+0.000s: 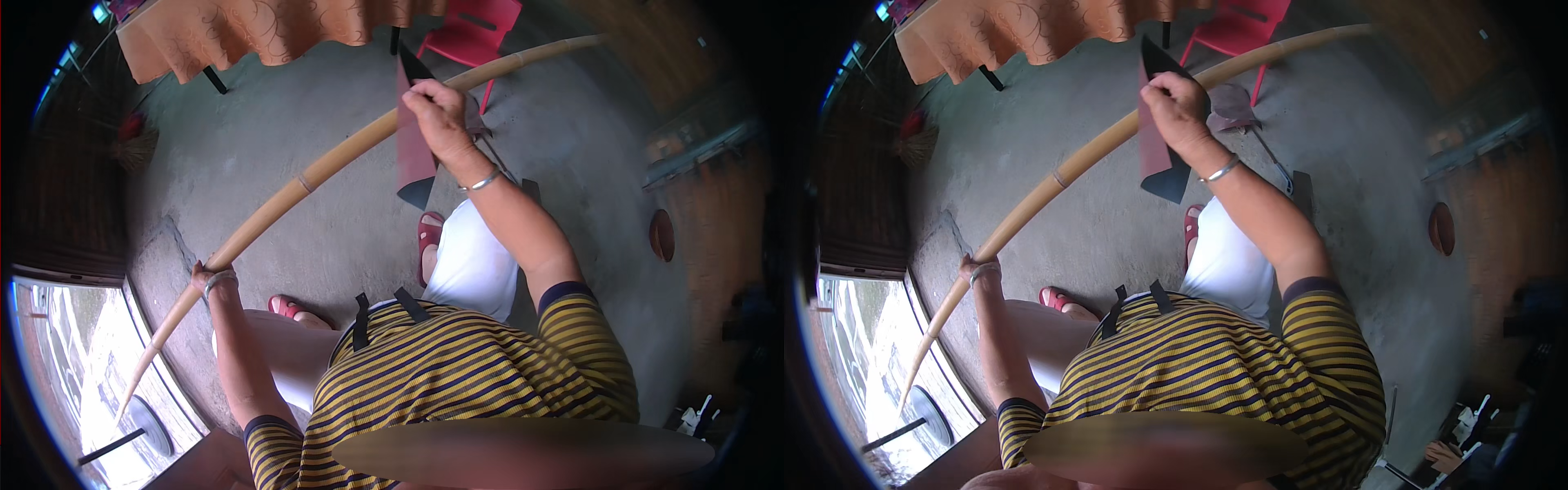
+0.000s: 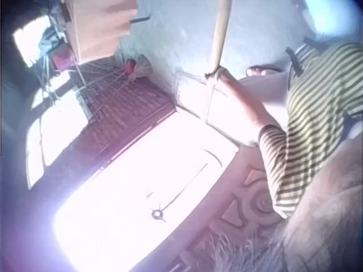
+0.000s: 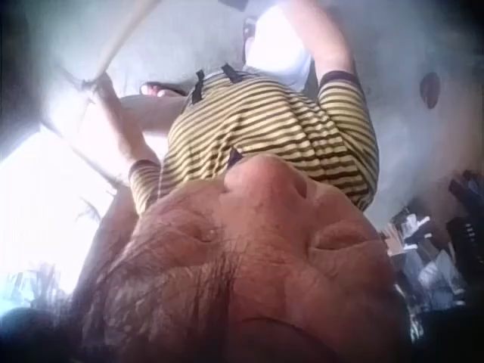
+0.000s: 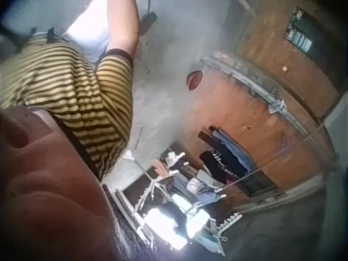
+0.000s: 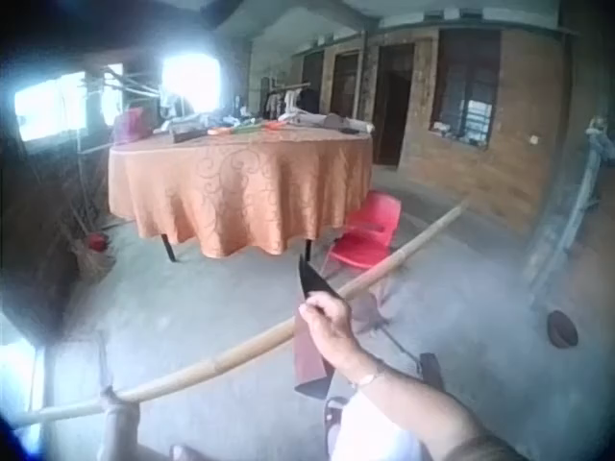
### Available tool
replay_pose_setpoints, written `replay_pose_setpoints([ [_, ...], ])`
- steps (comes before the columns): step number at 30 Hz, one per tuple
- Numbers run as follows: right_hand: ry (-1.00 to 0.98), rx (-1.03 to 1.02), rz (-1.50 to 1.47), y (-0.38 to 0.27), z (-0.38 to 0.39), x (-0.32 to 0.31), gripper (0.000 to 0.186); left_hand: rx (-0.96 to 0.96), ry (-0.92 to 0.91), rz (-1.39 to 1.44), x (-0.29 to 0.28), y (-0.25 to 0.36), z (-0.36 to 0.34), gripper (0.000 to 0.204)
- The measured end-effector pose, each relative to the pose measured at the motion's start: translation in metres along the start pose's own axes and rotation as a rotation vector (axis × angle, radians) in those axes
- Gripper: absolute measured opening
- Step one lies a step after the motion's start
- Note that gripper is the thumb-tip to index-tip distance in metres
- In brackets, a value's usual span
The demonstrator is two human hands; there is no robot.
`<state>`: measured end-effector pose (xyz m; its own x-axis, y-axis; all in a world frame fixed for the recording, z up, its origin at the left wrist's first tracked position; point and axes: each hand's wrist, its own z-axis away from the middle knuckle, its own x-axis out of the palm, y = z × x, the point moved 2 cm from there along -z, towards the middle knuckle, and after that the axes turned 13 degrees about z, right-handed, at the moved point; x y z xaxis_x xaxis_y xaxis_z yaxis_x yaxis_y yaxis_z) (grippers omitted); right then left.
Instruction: Sand the surface of a long bamboo pole using a piece of sandpaper.
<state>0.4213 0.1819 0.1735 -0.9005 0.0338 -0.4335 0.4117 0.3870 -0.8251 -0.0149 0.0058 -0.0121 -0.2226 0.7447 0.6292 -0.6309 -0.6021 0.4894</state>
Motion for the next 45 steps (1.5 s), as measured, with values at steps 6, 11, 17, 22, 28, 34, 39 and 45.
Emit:
replay_pose_setpoints([
  [6,-0.426,-0.401,0.633,0.030,-0.004,0.046,0.024,-0.004,0.016,0.095,-0.005,0.004,0.008,0.031],
  [11,-0.513,-0.707,0.929,0.021,0.009,0.016,0.061,0.039,0.065,0.053,-0.014,0.037,0.004,0.039],
  [17,-0.692,-0.783,1.054,0.025,-0.004,0.029,0.085,0.061,0.088,0.043,-0.039,0.069,-0.035,0.038],
  [22,-0.656,-0.771,0.976,0.007,-0.007,0.041,0.089,0.065,0.114,0.009,-0.016,0.054,-0.010,0.032],
  [28,-0.554,-0.742,0.953,0.016,0.002,0.058,0.073,0.020,0.158,0.090,-0.017,0.049,-0.003,0.033],
  [34,-0.654,-0.936,0.939,0.005,0.029,0.083,0.071,0.018,0.133,0.045,-0.020,0.046,-0.006,0.032],
  [39,-0.585,-0.945,0.954,-0.014,0.029,0.093,0.078,0.011,0.168,0.064,-0.014,0.037,0.003,0.027],
  [45,-0.449,-1.098,0.743,-0.019,0.020,0.133,0.075,-0.002,0.181,0.125,-0.012,0.038,0.007,0.030],
])
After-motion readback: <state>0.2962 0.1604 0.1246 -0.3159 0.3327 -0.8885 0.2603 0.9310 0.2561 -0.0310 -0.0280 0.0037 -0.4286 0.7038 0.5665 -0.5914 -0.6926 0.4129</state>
